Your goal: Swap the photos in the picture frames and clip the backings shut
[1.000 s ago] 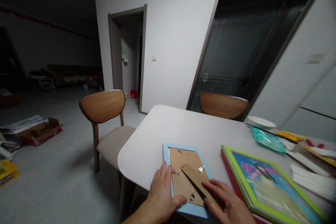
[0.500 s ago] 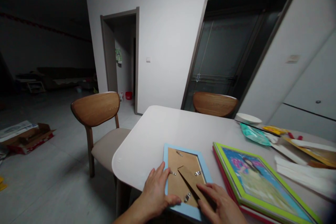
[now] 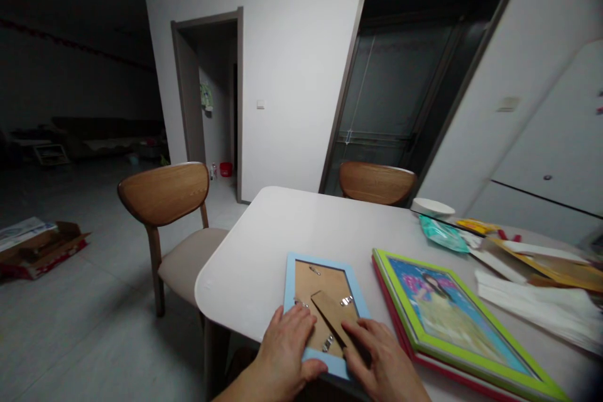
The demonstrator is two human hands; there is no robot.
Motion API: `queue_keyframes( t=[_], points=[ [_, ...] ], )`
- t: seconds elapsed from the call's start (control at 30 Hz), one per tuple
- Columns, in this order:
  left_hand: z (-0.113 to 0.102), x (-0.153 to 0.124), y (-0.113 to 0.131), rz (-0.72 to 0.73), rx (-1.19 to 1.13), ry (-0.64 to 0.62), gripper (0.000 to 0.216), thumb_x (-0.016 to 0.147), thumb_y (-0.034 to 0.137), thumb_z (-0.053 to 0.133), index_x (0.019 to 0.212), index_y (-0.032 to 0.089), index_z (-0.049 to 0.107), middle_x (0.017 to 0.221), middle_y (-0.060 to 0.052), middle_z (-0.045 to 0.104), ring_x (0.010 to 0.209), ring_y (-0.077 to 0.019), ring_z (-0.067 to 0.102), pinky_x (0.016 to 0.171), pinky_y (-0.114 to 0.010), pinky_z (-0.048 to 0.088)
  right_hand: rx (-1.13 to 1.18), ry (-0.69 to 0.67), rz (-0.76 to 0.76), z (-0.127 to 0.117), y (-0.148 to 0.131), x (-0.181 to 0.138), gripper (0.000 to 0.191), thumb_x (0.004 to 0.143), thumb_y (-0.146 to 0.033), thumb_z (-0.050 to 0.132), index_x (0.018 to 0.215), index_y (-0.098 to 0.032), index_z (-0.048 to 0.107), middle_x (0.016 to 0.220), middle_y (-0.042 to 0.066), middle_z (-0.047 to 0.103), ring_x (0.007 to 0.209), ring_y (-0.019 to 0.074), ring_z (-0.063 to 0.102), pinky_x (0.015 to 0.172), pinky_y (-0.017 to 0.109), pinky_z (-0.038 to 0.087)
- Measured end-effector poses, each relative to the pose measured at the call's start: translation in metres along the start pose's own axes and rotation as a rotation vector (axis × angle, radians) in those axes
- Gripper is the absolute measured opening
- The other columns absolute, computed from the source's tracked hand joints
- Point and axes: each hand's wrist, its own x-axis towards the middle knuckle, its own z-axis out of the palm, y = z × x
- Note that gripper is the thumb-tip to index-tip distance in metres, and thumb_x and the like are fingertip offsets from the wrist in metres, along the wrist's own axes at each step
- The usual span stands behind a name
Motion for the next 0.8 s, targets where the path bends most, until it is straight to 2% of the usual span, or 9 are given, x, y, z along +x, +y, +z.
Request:
queue_keyframes(
  t=[0.13, 0.27, 0.37, 0.53, 0.7, 0.8],
  points=[
    [0.01, -0.007, -0.009, 0.083, -0.08, 0.118, 0.033, 0.066, 0.028, 0.065, 0.096, 0.021, 0.053, 0.11, -0.004, 0.056, 0.108, -0.0199, 0.044, 0.098, -0.041, 0.021, -0.067, 0.015, -0.07, -0.005, -0.005, 0.0, 0.03, 0.073, -0.032, 0.046, 0.097, -0.019, 0.06, 0.098, 0.012, 0.055, 0.091, 0.0227, 0.05, 0.078, 0.038, 0.042],
    [0.01, -0.011, -0.017, 0.136, -0.095, 0.16, 0.013, 0.073, 0.021, 0.057, 0.086, 0.021, 0.055, 0.1, -0.002, 0.06, 0.101, -0.0168, 0.049, 0.098, -0.039, 0.022, -0.058, -0.043, -0.225, -0.012, -0.019, 0.0, 0.026, 0.078, -0.028, 0.042, 0.098, -0.027, 0.058, 0.104, 0.008, 0.053, 0.095, 0.0206, 0.047, 0.078, 0.037, 0.039],
    [0.009, -0.013, -0.021, 0.161, -0.062, 0.147, 0.017, 0.076, 0.023, 0.053, 0.093, 0.022, 0.053, 0.103, -0.003, 0.059, 0.104, -0.0173, 0.048, 0.098, -0.04, 0.022, -0.044, -0.115, -0.281, -0.013, -0.029, 0.001, 0.028, 0.078, -0.027, 0.042, 0.102, -0.032, 0.055, 0.11, 0.005, 0.05, 0.099, 0.0207, 0.044, 0.08, 0.038, 0.037],
    [0.013, -0.014, -0.028, 0.176, 0.0, 0.116, 0.028, 0.072, 0.037, 0.058, 0.095, 0.021, 0.053, 0.114, -0.005, 0.053, 0.11, -0.0209, 0.042, 0.098, -0.04, 0.022, -0.004, -0.195, -0.262, -0.015, -0.036, 0.0, 0.028, 0.074, -0.032, 0.047, 0.1, -0.03, 0.056, 0.113, 0.006, 0.048, 0.102, 0.0229, 0.04, 0.084, 0.04, 0.032],
    [0.009, -0.013, -0.029, 0.142, -0.023, 0.127, 0.024, 0.067, 0.029, 0.064, 0.087, 0.021, 0.054, 0.111, -0.003, 0.055, 0.107, -0.0196, 0.045, 0.096, -0.036, 0.026, 0.046, -0.219, -0.269, -0.019, -0.033, -0.001, 0.032, 0.074, -0.035, 0.047, 0.104, -0.03, 0.053, 0.114, 0.005, 0.046, 0.104, 0.022, 0.039, 0.086, 0.038, 0.031],
    [0.003, -0.011, -0.025, 0.138, -0.032, 0.14, 0.027, 0.062, 0.024, 0.068, 0.084, 0.019, 0.053, 0.107, -0.004, 0.056, 0.101, -0.0194, 0.048, 0.091, -0.034, 0.032, 0.024, -0.14, -0.16, -0.014, -0.022, 0.01, 0.035, 0.078, -0.033, 0.04, 0.11, -0.023, 0.05, 0.112, 0.008, 0.047, 0.102, 0.0204, 0.04, 0.086, 0.034, 0.032]
  ],
)
